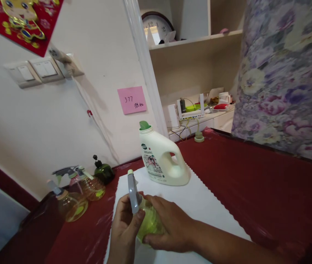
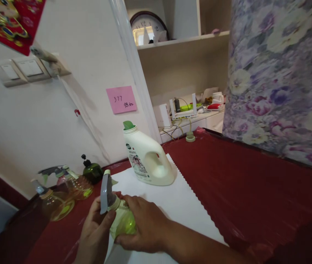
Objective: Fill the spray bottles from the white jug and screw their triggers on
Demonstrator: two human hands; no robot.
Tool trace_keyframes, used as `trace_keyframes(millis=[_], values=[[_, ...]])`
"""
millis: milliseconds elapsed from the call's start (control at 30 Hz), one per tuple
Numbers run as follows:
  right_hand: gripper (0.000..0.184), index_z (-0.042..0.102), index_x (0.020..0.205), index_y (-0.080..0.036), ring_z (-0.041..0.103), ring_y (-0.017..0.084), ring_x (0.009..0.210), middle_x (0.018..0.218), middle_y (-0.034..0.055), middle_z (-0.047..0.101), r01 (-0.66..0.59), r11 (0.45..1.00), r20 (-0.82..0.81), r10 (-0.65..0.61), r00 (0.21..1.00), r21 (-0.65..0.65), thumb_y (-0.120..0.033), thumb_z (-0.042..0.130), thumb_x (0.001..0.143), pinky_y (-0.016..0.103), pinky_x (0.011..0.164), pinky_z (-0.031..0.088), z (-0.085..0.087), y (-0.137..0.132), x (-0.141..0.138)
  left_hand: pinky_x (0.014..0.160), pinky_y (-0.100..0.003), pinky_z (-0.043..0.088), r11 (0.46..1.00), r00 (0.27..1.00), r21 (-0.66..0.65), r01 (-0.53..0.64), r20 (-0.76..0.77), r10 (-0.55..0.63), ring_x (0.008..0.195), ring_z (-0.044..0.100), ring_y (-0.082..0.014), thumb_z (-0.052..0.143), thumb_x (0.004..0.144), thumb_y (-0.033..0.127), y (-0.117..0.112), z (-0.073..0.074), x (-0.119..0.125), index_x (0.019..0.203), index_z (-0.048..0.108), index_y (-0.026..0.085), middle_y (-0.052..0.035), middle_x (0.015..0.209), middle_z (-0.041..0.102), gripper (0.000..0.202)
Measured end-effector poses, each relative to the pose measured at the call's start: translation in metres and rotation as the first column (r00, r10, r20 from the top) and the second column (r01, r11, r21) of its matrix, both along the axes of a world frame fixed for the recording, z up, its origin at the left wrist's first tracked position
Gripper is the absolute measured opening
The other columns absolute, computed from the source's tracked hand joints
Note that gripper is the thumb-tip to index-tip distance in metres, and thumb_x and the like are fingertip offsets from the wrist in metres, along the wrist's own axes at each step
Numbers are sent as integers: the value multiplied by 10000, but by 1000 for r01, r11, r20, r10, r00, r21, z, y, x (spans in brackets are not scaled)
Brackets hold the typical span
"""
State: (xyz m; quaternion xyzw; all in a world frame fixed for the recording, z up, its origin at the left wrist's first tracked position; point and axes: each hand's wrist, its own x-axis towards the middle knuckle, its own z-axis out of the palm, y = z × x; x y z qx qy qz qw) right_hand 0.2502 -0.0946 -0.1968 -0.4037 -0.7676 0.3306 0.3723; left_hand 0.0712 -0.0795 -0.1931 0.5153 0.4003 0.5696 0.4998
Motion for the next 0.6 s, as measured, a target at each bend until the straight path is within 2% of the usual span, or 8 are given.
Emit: trace_keyframes(millis=[133,333,433,600], values=[[972,379,1569,-254,595,384,1293,1435,146,619,-15,1000,-9,15,1000,-5,-446,841,736,571,1077,485,-1,1,0,784,-326,589,999,997,5,-33,-66,33,896,722,-258,907,706,478,-3,8,5,1028,689,220,-54,975,759,466],[932,421,1556,-194,614,385,1265,1397,166,642,-10,1000,-29,10,1000,8,-362,828,734,571,1068,502,0,-1,0,826,-329,576,999,996,24,-22,-80,24,957,703,-255,853,778,503,-7,5,5,1101,705,228,-61,1059,749,449],[943,400,1569,-209,608,374,1278,1415,165,633,-15,1000,-37,15,999,4,-318,819,731,562,1081,497,-1,-3,-1,863,-347,569,1000,998,21,-15,-59,17,978,694,-255,833,805,499,-10,3,6,1136,701,232,-65,1093,738,444],[897,387,1560,-271,576,373,1332,1475,143,598,-29,999,-60,30,998,18,-265,769,748,580,1111,467,-8,-4,-3,871,-343,547,999,999,48,4,-52,-2,977,681,-247,805,827,512,-16,8,12,1090,713,223,-67,1065,730,402]])
